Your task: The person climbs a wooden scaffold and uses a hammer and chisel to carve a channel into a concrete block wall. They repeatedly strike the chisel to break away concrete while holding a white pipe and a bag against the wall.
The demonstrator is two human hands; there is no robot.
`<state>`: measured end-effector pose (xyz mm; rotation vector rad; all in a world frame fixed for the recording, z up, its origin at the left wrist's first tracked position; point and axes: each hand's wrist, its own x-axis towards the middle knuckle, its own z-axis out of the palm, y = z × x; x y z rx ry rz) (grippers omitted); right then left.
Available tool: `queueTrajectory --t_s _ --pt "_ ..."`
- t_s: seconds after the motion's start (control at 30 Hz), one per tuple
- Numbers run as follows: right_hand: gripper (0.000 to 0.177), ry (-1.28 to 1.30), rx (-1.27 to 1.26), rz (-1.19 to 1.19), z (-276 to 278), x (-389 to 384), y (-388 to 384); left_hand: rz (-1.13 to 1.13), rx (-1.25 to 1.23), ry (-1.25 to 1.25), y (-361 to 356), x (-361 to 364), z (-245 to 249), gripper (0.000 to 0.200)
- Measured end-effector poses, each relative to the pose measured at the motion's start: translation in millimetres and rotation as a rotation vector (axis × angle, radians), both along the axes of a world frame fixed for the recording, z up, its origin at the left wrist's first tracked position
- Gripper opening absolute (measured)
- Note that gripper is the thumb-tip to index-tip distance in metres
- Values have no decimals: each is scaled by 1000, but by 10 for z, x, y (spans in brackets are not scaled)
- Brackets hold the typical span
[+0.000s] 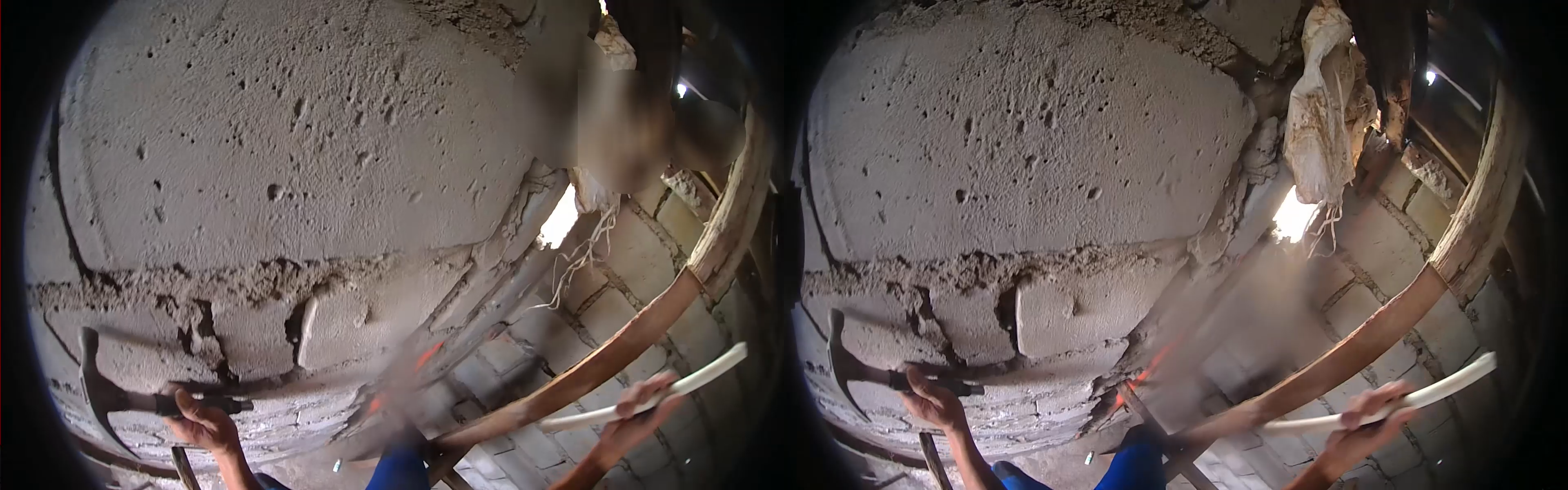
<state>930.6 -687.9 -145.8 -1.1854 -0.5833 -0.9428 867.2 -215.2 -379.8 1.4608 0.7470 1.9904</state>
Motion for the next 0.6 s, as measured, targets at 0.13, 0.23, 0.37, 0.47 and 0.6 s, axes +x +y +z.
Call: queueTrajectory --t_s 0.13,0.23,0.37,0.47,0.6 --pt "41 318 -91 80 -1035 14 290 192 -5 -61 -25 128 82 21" --pt "54 414 -336 330 -1828 79 729 206 -19 -25 -25 120 140 19" --pt "45 757 -185 235 -3176 -275 1014 323 53 114 -20 90 242 19" --pt "18 238 -687 -352 -3028 -315 1264 118 -69 79 -16 49 172 17" --pt "13 -15 -1225 -606 -3432 -592 1098 147 -19 81 -7 39 182 17"
